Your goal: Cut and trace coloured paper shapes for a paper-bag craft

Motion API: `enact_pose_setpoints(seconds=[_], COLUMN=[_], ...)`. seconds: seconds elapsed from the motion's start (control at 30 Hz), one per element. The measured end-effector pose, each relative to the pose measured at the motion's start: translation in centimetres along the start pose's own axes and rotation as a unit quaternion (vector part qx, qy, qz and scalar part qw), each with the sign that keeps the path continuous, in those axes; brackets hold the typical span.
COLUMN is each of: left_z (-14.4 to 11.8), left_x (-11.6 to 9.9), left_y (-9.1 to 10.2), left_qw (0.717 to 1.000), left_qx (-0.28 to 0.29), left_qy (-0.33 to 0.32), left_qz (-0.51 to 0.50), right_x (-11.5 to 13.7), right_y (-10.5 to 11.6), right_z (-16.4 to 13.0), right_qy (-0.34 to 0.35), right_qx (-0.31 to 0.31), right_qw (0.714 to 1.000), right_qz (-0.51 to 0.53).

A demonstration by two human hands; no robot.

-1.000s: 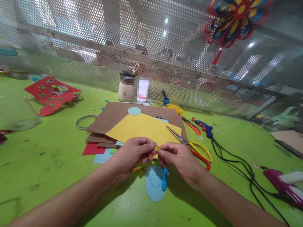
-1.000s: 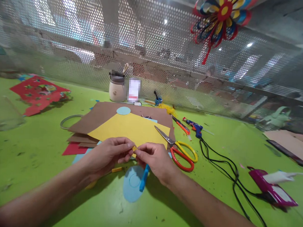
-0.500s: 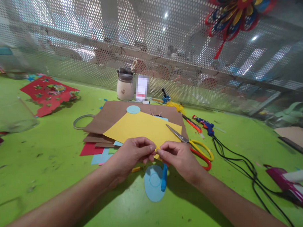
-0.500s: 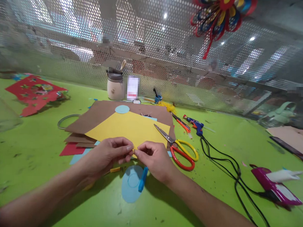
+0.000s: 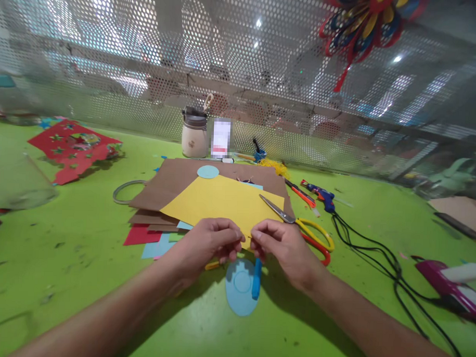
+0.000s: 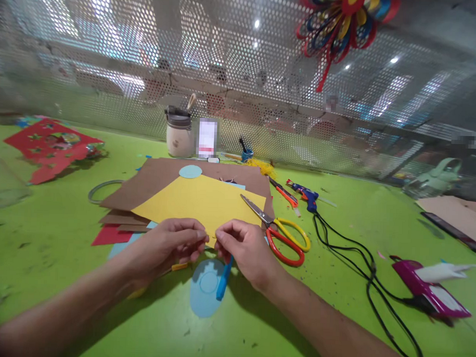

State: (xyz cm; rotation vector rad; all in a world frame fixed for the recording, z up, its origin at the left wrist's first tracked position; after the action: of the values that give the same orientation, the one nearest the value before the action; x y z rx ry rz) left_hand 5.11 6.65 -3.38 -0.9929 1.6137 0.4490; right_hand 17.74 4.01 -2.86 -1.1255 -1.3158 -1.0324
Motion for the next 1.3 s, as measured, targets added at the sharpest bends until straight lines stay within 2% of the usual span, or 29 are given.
enact_pose_setpoints(seconds=[0.17,0.43,0.53,0.67,0.77,1.1,1.3], left_z=[-0.1,-0.2,-0.1,-0.1,-0.1,-0.4,-0.6], left_x=[0.1,-0.1,0.4,0.8,0.6,0.3,0.0], left_y=[-0.3,-0.7,-0.6,-0.7,-1.1,-1.3,-1.4], left_qw=[0.999,0.997,0.997,0.995,0.99,0.995,0.996], left_qx=[0.023,0.047,0.062,0.078,0.101,0.089,0.09], left_qy=[0.013,0.01,0.024,0.029,0.019,0.003,0.002], left_qz=[0.039,0.058,0.029,-0.063,-0.095,-0.045,-0.012], right_x=[0.6,-0.1,-0.2,0.2,0.8,1.3,1.0], right_y=[0.1,-0.8,-0.9,-0.8,-0.7,-0.7,-0.4], right_z=[0.0,0.1,0.0,-0.4,-0.7,-1.0,-0.8], right_qy=[0.005,-0.11,-0.111,-0.079,-0.055,-0.022,-0.053], right_qx=[0.015,0.11,0.101,0.087,0.087,0.046,0.046], right_qw=[0.999,0.988,0.988,0.989,0.99,0.998,0.996], right_qz=[-0.029,0.006,0.049,0.091,0.097,0.027,0.062])
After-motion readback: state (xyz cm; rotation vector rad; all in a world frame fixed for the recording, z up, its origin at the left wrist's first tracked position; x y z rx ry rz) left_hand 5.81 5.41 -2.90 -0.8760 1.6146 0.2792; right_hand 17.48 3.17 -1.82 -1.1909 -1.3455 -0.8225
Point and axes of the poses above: each hand's wrist, its own z-axis towards the middle knuckle, its own y-axis out of the back of the hand, x = y × z, the point moved 7 cm from there along z, towards the middle knuckle, and after that the axes turned 5 degrees about x, right-handed, at the moved point
